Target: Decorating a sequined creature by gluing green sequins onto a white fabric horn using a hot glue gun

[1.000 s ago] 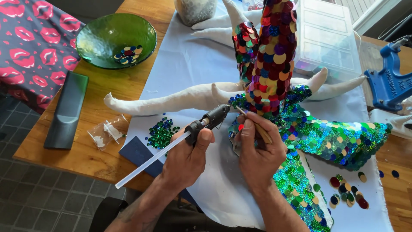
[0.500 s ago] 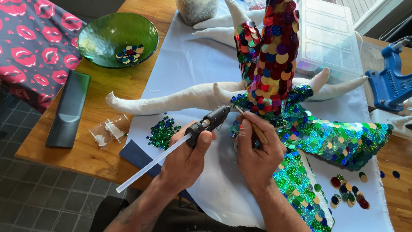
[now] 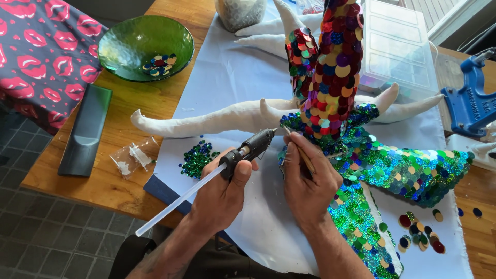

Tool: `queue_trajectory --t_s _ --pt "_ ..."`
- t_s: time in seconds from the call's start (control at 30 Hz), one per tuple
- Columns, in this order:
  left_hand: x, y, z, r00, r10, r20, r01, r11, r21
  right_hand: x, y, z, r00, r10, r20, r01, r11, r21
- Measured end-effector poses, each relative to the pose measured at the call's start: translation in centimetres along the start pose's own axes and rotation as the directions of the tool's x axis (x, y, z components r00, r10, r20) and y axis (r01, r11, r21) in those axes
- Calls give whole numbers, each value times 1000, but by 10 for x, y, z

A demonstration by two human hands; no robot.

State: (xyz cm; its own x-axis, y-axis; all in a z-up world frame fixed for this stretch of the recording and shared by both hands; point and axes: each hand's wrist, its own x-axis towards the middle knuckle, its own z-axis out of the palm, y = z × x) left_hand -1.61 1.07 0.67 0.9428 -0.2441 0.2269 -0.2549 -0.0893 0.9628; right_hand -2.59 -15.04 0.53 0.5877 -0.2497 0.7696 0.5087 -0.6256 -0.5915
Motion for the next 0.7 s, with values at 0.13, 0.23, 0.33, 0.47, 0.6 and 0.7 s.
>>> queue_trajectory --t_s 0.13,0.23,0.33,0.47,0.6,0.7 --pt "-3 -1 -1 1000 17 -18 -17 1000 9 -2 2 -2 1000 -6 -16 5 1000 -14" --pt "-4 -1 -3 1000 -7 -15 7 1000 -11 -3 3 -2 999 -8 -43 9 1000 5" --pt "-6 -5 -2 1000 -22 -22 21 999 -38 -2 2 -3 1000 -27 -14 27 999 18" --pt "-8 -5 -3 999 -5 -50 6 1000 8 0 1 -3 999 -40 13 41 999 -32" --pt "-11 -5 -4 998 -39 -41 37 998 -50 -2 2 -4 997 -73 -12 73 997 -26" --pt "-19 -5 -5 982 -186 -42 174 962 -211 -11 4 -9 992 -124 -31 126 991 49"
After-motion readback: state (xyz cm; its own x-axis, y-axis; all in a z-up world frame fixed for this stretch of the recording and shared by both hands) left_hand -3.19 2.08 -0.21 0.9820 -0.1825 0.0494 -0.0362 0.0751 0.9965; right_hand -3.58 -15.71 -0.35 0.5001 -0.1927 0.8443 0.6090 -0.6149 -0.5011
